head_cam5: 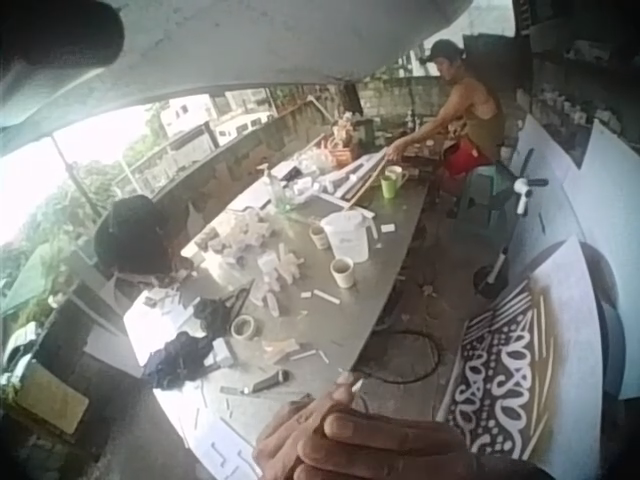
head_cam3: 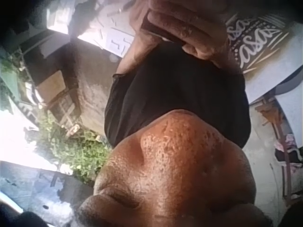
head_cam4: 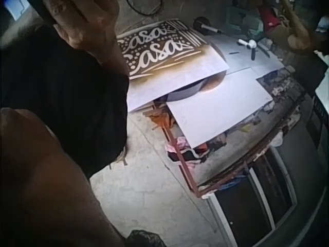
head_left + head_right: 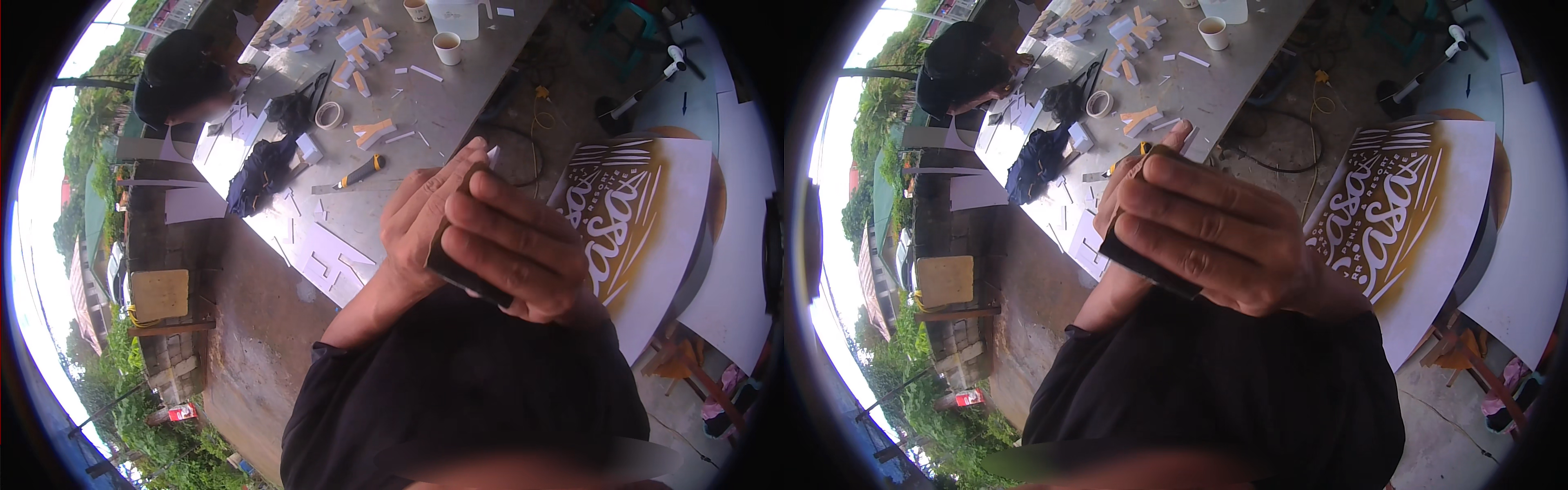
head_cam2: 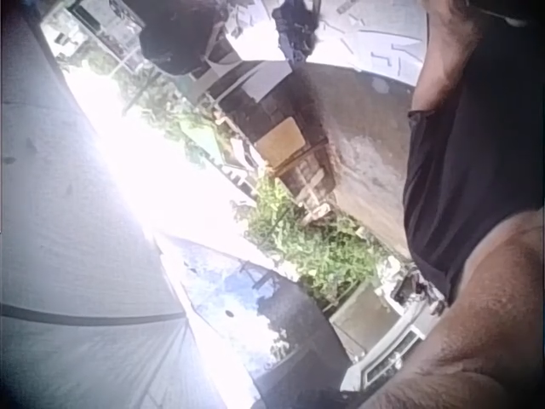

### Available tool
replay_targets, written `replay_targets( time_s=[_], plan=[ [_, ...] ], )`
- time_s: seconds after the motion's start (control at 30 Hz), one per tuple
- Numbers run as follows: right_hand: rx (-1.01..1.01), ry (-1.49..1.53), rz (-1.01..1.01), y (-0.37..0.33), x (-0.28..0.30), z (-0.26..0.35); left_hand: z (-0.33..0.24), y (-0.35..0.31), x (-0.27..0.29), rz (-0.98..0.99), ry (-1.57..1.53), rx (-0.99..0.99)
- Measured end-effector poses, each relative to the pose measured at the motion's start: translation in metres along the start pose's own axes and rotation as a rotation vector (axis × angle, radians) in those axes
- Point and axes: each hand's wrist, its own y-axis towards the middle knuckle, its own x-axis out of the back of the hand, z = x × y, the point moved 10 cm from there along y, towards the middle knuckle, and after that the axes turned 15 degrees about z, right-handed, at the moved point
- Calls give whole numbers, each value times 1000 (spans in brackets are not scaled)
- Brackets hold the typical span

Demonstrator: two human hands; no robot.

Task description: Assembling 3D foam letters for a sign by sanding and joining pieces.

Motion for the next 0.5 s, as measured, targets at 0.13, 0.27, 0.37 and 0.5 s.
replay_targets(
  time_s=[0.13, 0.27, 0.37, 0.5],
  plan=[
    [-71, -51, 5, -2, -4, -16, 8, -6, -2, -62, -62, -83],
    [131, 57, 88, -3, -10, 22, 13, -1, -11, 52, -24, 58],
    [-21, 16, -29, -25, 25, 7, 25, -3, -9, -9, -89, 168],
    [-469, -181, -393, -94, 72, -55, 38, -8, -20, 13, -559, 233]
  ],
)
